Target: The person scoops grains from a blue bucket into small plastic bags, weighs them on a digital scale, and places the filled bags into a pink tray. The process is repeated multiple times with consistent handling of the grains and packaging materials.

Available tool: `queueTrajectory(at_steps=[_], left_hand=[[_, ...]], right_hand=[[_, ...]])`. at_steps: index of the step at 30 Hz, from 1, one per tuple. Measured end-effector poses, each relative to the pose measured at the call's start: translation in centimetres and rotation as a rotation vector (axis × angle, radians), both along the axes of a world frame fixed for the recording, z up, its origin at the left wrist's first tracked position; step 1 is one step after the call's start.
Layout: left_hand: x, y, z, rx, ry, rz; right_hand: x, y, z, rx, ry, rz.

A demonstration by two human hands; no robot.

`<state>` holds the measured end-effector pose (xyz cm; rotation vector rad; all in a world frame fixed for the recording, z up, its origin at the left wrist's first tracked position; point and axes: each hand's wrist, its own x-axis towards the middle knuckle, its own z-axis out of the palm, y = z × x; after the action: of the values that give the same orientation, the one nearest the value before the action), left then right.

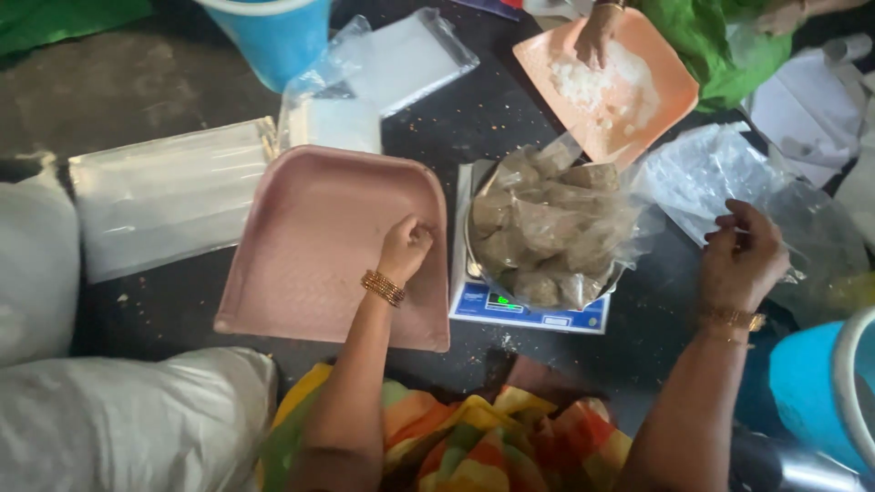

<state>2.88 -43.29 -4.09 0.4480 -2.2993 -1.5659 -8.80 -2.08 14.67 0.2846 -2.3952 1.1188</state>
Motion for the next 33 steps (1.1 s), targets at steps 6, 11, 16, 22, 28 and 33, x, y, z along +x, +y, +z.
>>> queueTrajectory(at_steps=[6,11,16,22,28,33], left_hand=[[5.2,-2.8,2.6,0.1,0.108,0.06],[5.3,-5.3,1.3,0.015,0.137,0.131],[1.6,-6.4,-4.0,0.469,0.039,0.053],[-2.2,-2.5,-7.9,0.78,0.054,0.02],[0.8,-6.7,-7.2,0.671,0.104,0.105],[2.5,-9.1,-4.9,0.682,0.148,0.149]], right_hand=[[8.6,-17.3,1.4,0.362,0.32,0.441],[12.5,-30.9,-0.8,0.645,0.33,0.62],[11.1,-34.8,-3.2,0.931,0.242,0.486],[5.2,-33.0,-7.8,1.224,-0.361,0.54],[6.6,-28.7,-11.8,0.663,-0.045,0.623],[9.9,-28.4,-15.2,0.728,-0.302,0.718]])
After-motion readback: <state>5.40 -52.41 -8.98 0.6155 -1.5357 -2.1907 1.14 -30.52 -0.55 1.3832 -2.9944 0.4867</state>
